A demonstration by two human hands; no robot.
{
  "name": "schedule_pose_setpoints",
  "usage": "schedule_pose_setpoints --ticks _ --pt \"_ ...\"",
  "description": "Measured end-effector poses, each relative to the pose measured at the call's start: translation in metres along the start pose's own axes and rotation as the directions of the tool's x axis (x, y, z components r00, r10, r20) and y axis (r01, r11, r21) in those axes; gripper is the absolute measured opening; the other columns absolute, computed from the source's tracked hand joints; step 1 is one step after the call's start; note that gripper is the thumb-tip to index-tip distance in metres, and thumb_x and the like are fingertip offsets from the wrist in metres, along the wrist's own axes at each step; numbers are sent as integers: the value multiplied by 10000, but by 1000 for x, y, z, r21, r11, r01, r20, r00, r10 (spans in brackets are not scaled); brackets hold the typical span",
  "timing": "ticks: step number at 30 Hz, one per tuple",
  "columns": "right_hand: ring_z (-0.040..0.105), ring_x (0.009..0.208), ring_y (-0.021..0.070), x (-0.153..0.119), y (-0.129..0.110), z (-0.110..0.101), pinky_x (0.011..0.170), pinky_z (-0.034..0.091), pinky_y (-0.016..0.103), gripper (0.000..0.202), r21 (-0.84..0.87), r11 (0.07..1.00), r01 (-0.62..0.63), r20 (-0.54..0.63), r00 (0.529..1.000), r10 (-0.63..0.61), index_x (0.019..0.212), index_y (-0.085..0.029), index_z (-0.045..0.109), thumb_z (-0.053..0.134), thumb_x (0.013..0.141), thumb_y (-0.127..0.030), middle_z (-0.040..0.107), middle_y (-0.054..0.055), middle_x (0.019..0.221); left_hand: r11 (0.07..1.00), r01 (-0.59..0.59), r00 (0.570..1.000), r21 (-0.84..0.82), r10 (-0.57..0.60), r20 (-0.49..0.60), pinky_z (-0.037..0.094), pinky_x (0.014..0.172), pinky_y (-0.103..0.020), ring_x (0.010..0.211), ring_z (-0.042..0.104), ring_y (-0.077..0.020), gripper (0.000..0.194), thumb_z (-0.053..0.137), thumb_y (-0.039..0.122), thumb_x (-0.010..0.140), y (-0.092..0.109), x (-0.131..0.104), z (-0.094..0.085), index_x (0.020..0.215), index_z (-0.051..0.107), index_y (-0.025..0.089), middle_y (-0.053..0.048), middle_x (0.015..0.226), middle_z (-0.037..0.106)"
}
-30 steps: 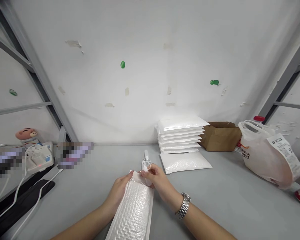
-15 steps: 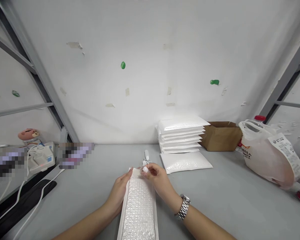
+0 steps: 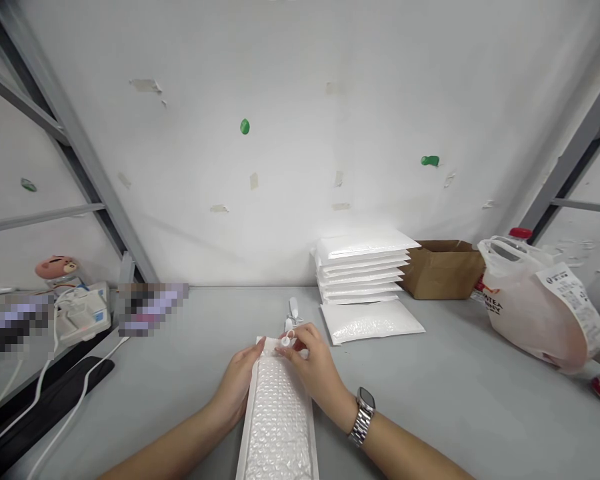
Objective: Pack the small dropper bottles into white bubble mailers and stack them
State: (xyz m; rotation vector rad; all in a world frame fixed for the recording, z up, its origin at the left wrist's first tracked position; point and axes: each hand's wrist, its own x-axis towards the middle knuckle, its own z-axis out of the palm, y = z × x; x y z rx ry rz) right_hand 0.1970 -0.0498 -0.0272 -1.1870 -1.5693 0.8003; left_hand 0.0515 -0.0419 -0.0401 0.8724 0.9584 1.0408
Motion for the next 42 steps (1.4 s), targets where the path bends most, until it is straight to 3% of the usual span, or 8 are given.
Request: schedule_pose_setpoints --ticks 6,13,18,24,31,34,38,42 --pt "551 698 168 -2 3 -1 677 425 317 190 -89 995 -40 82 995 47 840 -215 505 472 836 -402 565 22 778 999 -32 999 31 32 -4 403 601 -273 640 595 -203 491 548 579 690 -1 1 -3 839 654 124 -57 699 675" --pt "519 560 142 1 0 -4 544 389 279 318 77 968 -238 321 925 202 748 -204 451 472 799 -517 489 -26 657 996 -41 999 80 41 -4 395 558 -265 590 583 -189 499 525 588 704 0 2 -2 811 654 118 -48 645 657" --pt "478 761 170 -3 -5 -3 710 378 297 296 -9 996 -88 218 972 88 753 -206 480 449 824 -492 504 6 764 1000 -18 999 19 18 32 410 605 -281 625 598 -201 483 550 568 692 1 4 -3 843 663 124 -46 665 669" --pt "382 592 128 -3 2 -3 568 324 268 324 -15 983 -185 200 962 184 734 -221 387 383 842 -527 409 -40 642 999 -10 997 49 6 77 413 634 -279 681 603 -211 437 549 525 716 -1 2 -1 845 675 127 -58 714 681" --pt "454 611 129 -3 -9 -5 583 370 258 301 218 951 -221 67 975 211 839 -235 412 364 848 -532 456 -36 682 994 35 995 103 -44 85 413 640 -283 665 597 -211 494 551 567 688 2 -3 5 865 676 124 -56 709 679" --pt "480 581 125 -3 -9 -5 576 384 260 289 294 930 -222 76 975 209 897 -242 403 359 854 -524 501 -32 686 994 10 993 108 -22 113 411 642 -274 688 592 -208 483 542 558 704 1 -4 5 865 678 123 -60 740 681" --pt "487 654 125 0 -3 -3 606 380 252 298 230 956 -182 97 982 163 785 -209 464 457 818 -505 512 -14 731 994 -26 996 106 17 86 421 680 -285 709 599 -212 472 532 544 723 1 -3 3 890 673 126 -57 753 682" --pt "451 585 116 3 1 -2 548 343 243 338 181 947 -264 184 955 232 696 -184 499 555 742 -514 498 -24 642 996 -10 997 86 4 72 434 679 -306 689 608 -218 467 536 525 730 2 -2 1 928 666 122 -60 752 683"
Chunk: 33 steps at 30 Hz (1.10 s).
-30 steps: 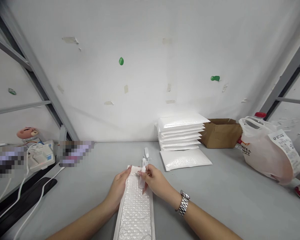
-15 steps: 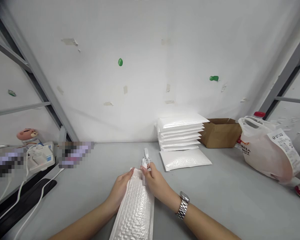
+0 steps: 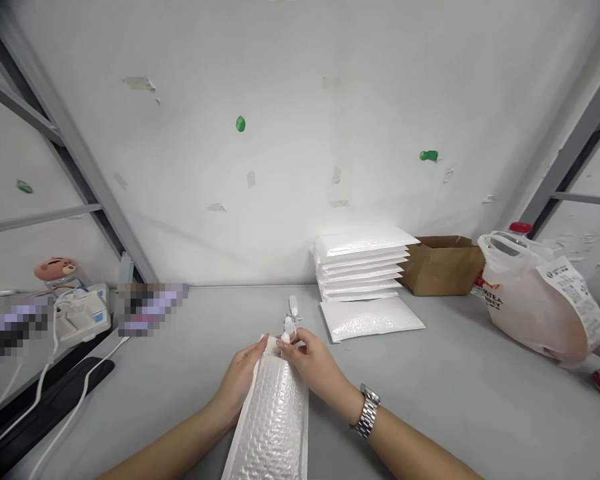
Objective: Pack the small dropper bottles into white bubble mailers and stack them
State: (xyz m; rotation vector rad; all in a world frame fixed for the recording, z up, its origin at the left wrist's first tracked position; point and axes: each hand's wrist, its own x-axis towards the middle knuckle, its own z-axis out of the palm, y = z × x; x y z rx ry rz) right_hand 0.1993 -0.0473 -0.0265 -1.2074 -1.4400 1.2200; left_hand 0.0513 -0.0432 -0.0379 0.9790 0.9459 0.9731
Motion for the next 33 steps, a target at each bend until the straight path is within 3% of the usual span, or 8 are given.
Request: schedule_pose_setpoints --ticks 4,7,9,18,21,25,30,33 --pt "403 535 101 2 0 -2 521 310 238 344 8 1000 -12 13 1000 12 696 -167 554 600 700 -508 431 -47 560 999 -21 999 -25 22 29 437 740 -327 745 616 -228 449 526 493 754 0 0 -1 986 651 129 -68 815 689" --pt "395 516 101 1 -1 -4 514 312 233 437 34 999 18 -5 1000 -18 1039 -215 520 605 708 -488 401 -76 549 1000 -6 1000 -22 7 29 440 739 -333 757 618 -235 448 525 493 754 -1 -1 -1 990 651 133 -68 815 690" --pt "422 543 110 -1 -2 -4 532 333 238 491 19 999 42 1 999 -42 1137 -244 457 587 729 -483 426 -69 581 1000 -3 1000 -20 4 19 439 745 -328 783 617 -238 445 534 489 749 -1 0 -1 994 649 137 -66 823 690" --pt "438 587 115 5 9 -4 550 339 239 248 -75 996 52 0 999 -52 882 -211 606 515 795 -425 458 -38 606 1000 -7 999 7 8 -34 439 711 -325 748 619 -239 476 546 528 719 1 3 -2 904 672 108 -86 793 691" --pt "419 588 109 6 10 -3 552 322 235 290 -77 997 28 73 997 -23 710 -174 605 511 794 -435 460 -29 598 1000 -21 999 9 21 -37 427 778 -334 795 617 -241 493 559 531 708 1 3 -3 944 663 111 -89 838 691" --pt "285 506 83 1 3 -2 484 240 233 452 -207 978 21 167 986 14 510 -165 452 464 795 -515 317 -51 532 1000 -20 999 -8 20 -50 418 799 -336 823 616 -247 491 564 529 705 -1 5 -5 939 665 110 -91 838 693" --pt "415 592 107 -3 -3 -3 566 350 245 474 -306 948 91 210 977 -27 540 -159 488 396 837 -515 444 -6 680 999 -1 1000 -37 -1 -31 427 742 -321 743 619 -231 472 587 522 683 -1 6 -6 886 672 105 -82 766 692" --pt "508 745 147 0 1 -7 722 410 280 427 -364 911 195 99 980 -170 725 -185 625 345 880 -467 503 26 788 999 12 998 -39 -15 -65 424 708 -306 699 611 -215 446 587 517 678 1 7 -7 847 669 113 -64 718 683"
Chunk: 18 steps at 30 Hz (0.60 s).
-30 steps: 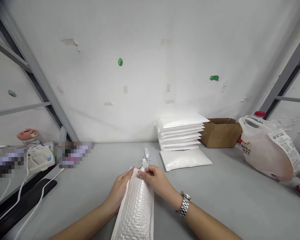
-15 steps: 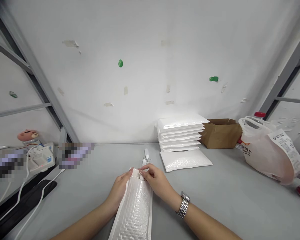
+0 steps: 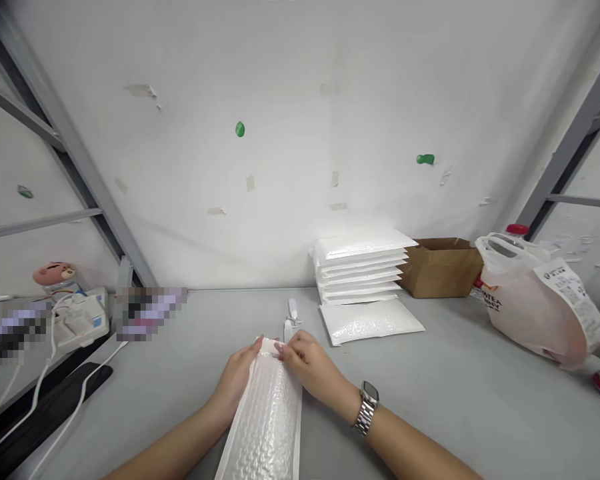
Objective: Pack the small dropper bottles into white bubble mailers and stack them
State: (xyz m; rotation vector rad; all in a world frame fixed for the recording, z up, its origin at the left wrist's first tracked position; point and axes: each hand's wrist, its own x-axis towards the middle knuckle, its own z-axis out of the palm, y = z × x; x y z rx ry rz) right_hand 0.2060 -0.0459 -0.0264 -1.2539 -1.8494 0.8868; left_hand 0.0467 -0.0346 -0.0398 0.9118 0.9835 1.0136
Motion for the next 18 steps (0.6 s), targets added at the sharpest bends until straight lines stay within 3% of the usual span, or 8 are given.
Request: schedule_pose_setpoints --ticks 2,5,9,15,18 --pt "512 893 169 3 7 -2 836 398 309 377 -72 996 49 -112 992 -57 937 -232 640 324 898 -435 520 47 904 1000 18 999 8 -18 -32 419 666 -296 658 601 -206 432 593 520 663 2 0 -1 797 664 115 -53 667 669" --pt "454 1053 198 6 17 -4 926 356 364 349 -240 967 84 -113 987 -114 1103 -306 587 323 903 -417 515 60 1030 998 54 996 20 -52 -78 401 599 -281 585 573 -189 426 617 532 618 3 0 -1 690 640 113 -42 593 637" --pt "424 1103 216 9 26 -3 927 350 400 344 -403 910 97 -57 990 -131 1013 -319 634 313 911 -388 520 58 1069 998 68 992 8 -67 -102 405 610 -282 600 571 -192 443 639 546 578 5 -3 1 671 627 113 -41 597 625" --pt "504 806 212 13 31 -4 743 408 374 235 -555 832 6 -172 977 -123 763 -188 586 443 862 -347 569 63 824 996 77 989 33 -72 -125 393 599 -270 596 559 -178 407 617 533 615 7 -5 3 669 626 130 -26 604 616" --pt "496 776 222 14 36 -6 703 402 366 129 -558 830 -10 -193 974 -118 828 -187 551 518 817 -311 574 57 794 996 80 992 29 -77 -102 391 608 -277 594 559 -183 399 621 528 611 8 -4 2 650 619 131 -26 592 616"
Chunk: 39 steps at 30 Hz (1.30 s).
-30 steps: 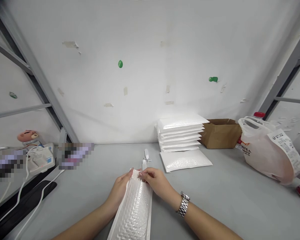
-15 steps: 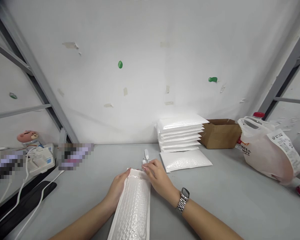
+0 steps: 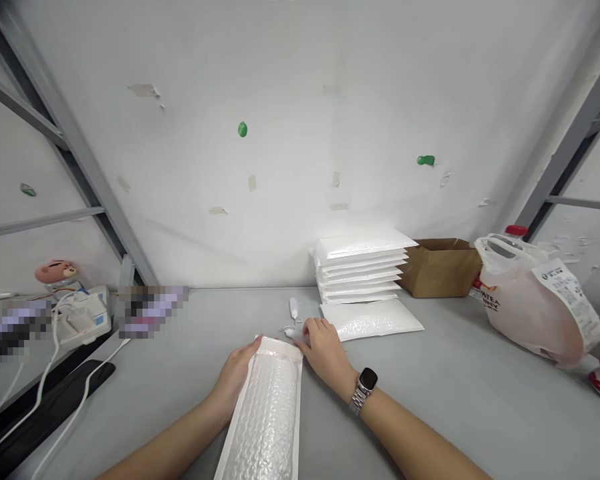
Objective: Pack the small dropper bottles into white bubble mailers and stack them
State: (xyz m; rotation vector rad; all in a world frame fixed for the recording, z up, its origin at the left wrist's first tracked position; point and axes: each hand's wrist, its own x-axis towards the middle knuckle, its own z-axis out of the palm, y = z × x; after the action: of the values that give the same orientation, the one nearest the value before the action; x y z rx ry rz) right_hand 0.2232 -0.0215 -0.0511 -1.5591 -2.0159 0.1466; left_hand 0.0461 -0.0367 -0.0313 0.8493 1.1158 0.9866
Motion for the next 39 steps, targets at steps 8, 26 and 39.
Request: schedule_pose_setpoints --ticks 8,26,39 --pt "502 704 206 3 4 -8 670 389 344 244 177 980 -96 -29 994 103 768 -179 614 492 811 -386 578 66 736 999 -17 999 -40 18 39 397 628 -296 620 581 -206 479 614 590 588 0 3 -4 714 639 129 -29 589 625" --pt "524 658 143 4 -19 -22 634 449 294 347 720 649 -246 60 954 295 792 -187 678 594 691 -508 563 29 776 999 -30 989 25 26 147 411 643 -287 660 601 -212 500 577 582 649 -6 3 -2 827 677 125 -61 688 674" --pt "551 533 122 1 -25 -17 557 492 286 382 801 498 -332 234 940 250 719 -149 604 581 699 -529 562 -4 608 996 -82 979 37 74 190 371 590 -255 570 525 -154 429 567 544 688 -7 1 2 734 656 127 -17 591 601"
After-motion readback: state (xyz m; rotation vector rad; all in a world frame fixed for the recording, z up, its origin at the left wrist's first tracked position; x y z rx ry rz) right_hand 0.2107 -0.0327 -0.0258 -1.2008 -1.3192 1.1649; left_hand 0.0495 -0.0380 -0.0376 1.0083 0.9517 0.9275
